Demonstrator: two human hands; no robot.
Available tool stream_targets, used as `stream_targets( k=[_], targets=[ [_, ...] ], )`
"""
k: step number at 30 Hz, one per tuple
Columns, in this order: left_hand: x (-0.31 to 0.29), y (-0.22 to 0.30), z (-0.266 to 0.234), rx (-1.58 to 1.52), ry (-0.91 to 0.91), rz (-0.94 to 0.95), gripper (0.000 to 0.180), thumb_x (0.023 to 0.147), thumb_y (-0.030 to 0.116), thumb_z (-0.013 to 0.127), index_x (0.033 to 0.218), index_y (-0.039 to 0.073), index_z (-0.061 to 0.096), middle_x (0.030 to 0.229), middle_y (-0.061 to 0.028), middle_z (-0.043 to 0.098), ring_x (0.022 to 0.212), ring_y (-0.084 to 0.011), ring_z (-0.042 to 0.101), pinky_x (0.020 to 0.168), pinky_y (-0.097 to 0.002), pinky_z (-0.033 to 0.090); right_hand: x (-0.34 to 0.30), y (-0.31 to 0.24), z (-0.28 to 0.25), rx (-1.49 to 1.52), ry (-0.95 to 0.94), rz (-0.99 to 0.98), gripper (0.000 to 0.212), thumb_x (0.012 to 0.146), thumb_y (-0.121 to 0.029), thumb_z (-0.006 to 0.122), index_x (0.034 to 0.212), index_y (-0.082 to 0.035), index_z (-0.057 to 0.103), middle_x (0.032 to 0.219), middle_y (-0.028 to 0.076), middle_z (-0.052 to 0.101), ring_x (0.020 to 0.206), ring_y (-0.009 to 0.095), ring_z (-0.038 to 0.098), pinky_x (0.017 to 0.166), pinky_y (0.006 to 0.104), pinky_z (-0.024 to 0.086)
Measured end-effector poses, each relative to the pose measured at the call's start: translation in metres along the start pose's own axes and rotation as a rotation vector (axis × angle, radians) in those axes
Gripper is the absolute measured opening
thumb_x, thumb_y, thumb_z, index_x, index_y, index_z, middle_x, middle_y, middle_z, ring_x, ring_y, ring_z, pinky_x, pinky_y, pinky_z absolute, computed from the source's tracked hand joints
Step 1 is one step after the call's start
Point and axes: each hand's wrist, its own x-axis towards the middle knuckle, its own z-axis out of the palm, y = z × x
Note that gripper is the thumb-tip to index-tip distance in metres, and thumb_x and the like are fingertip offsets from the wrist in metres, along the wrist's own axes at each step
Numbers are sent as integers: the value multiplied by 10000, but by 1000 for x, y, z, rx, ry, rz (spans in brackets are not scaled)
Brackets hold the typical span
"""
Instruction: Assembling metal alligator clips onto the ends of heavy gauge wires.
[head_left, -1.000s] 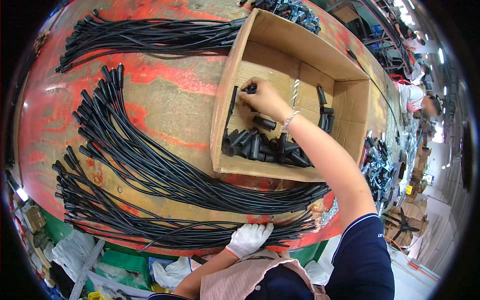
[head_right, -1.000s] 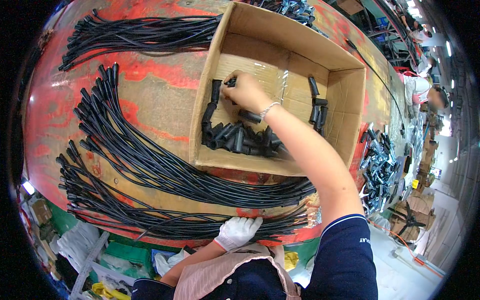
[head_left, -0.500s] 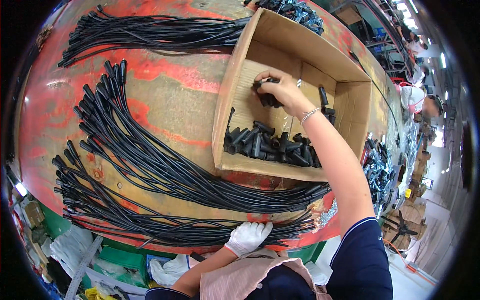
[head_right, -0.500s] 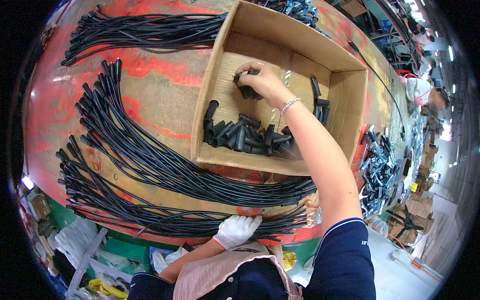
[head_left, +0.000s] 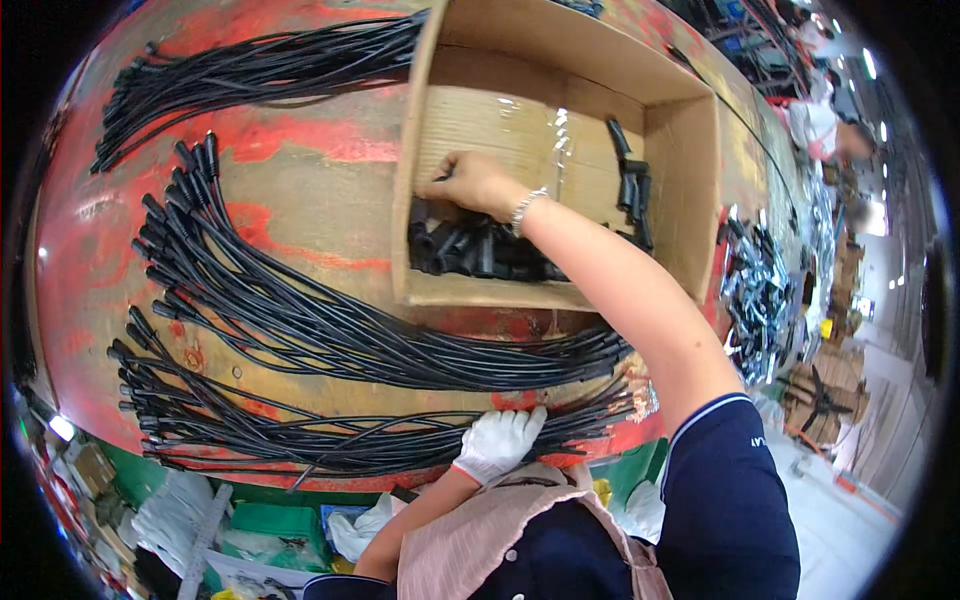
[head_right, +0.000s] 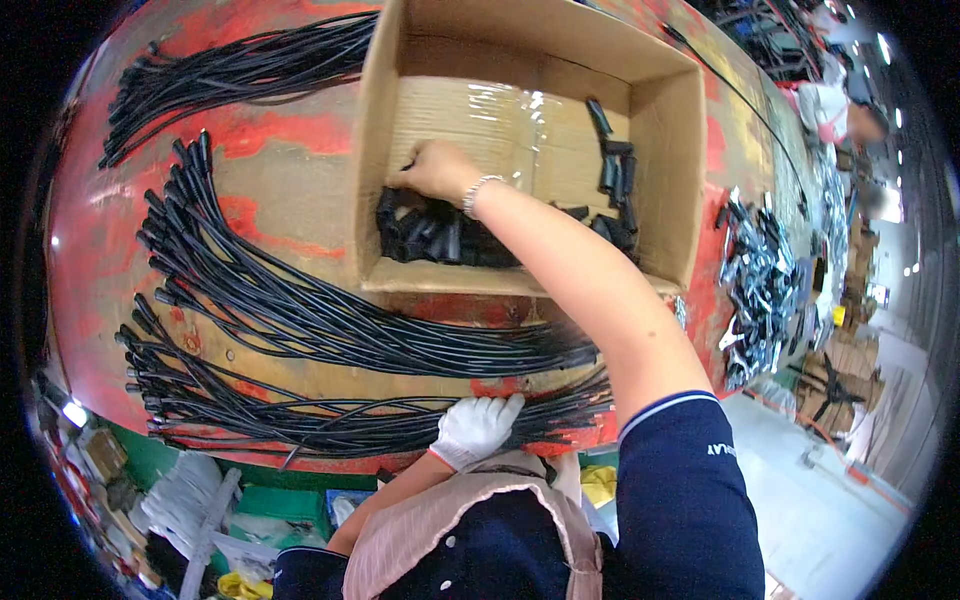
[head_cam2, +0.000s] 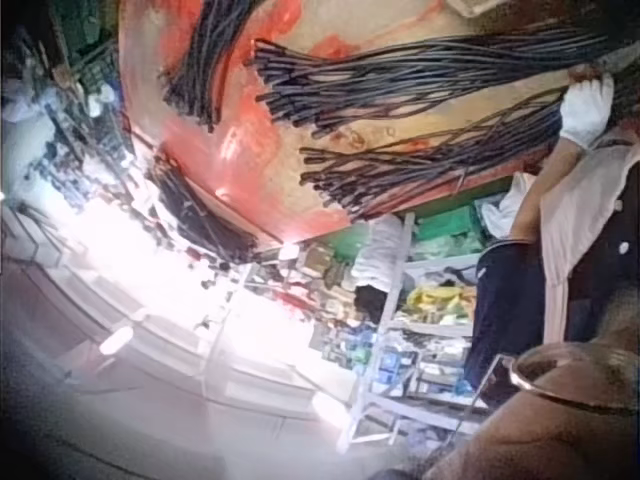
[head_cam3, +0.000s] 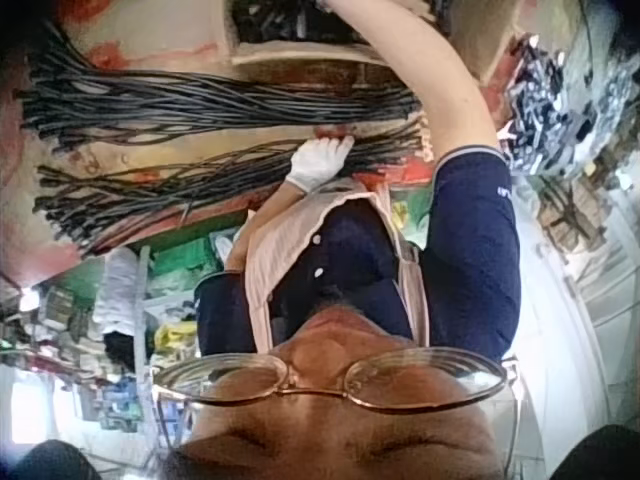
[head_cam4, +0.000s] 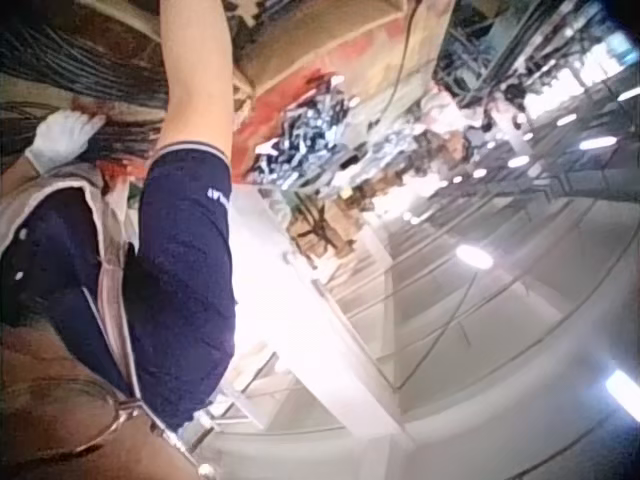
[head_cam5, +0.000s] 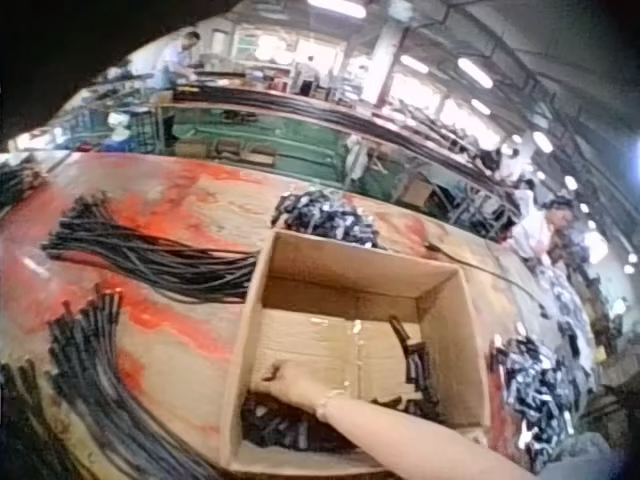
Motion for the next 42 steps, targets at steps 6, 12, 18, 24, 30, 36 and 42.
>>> stream_targets(
  k=[6,12,18,24,30,36,42],
  targets=[
    [5,5,-11,-43,-163,-6,438,776,202,594,1192,65,573,722,-60,584,637,-209,608,545,-362,501,0,-8,-2,92,40,-127,427,670,-399,785,878,-31,726,838,182,705,774,322,676,744,371,523],
    [16,18,-16,-45,-348,-170,537,746,344,705,1198,108,538,831,-95,654,716,-281,654,614,-420,519,-145,-27,-116,773,109,-346,172,767,-131,784,871,-41,680,730,17,632,637,88,582,563,225,458],
    [30,39,-59,9,-428,-402,463,744,471,677,1070,143,643,842,-146,690,770,-331,673,696,-445,529,-381,81,-158,1022,668,-572,184,805,-36,697,827,-64,516,803,93,593,592,139,547,510,252,429],
    [23,48,-78,-288,-462,-628,507,753,356,756,1141,54,629,925,-123,698,833,-208,662,769,-326,506,-508,171,-63,1354,962,-306,397,816,-51,681,1193,-17,563,899,85,609,641,150,578,538,265,478],
    [8,67,-100,-718,-397,-761,351,764,69,761,1077,-6,622,955,-27,674,827,-101,591,772,-271,487,-521,208,5,1664,1033,-121,287,875,-42,648,1150,18,594,853,57,602,651,118,583,550,256,492],
    [-5,56,-105,-849,-410,-735,375,708,34,783,1047,-6,628,872,-19,658,730,-101,592,695,-261,496,-533,210,27,1697,1113,-88,274,908,-109,635,1156,-10,576,813,44,594,674,106,594,546,250,508],
    [-8,63,-112,-674,-501,-634,439,649,77,853,1029,10,645,911,-28,674,807,-109,610,748,-283,511,-538,189,16,1752,1228,-168,265,898,-116,653,1135,-5,605,835,27,595,655,92,587,531,231,496]
  ],
)
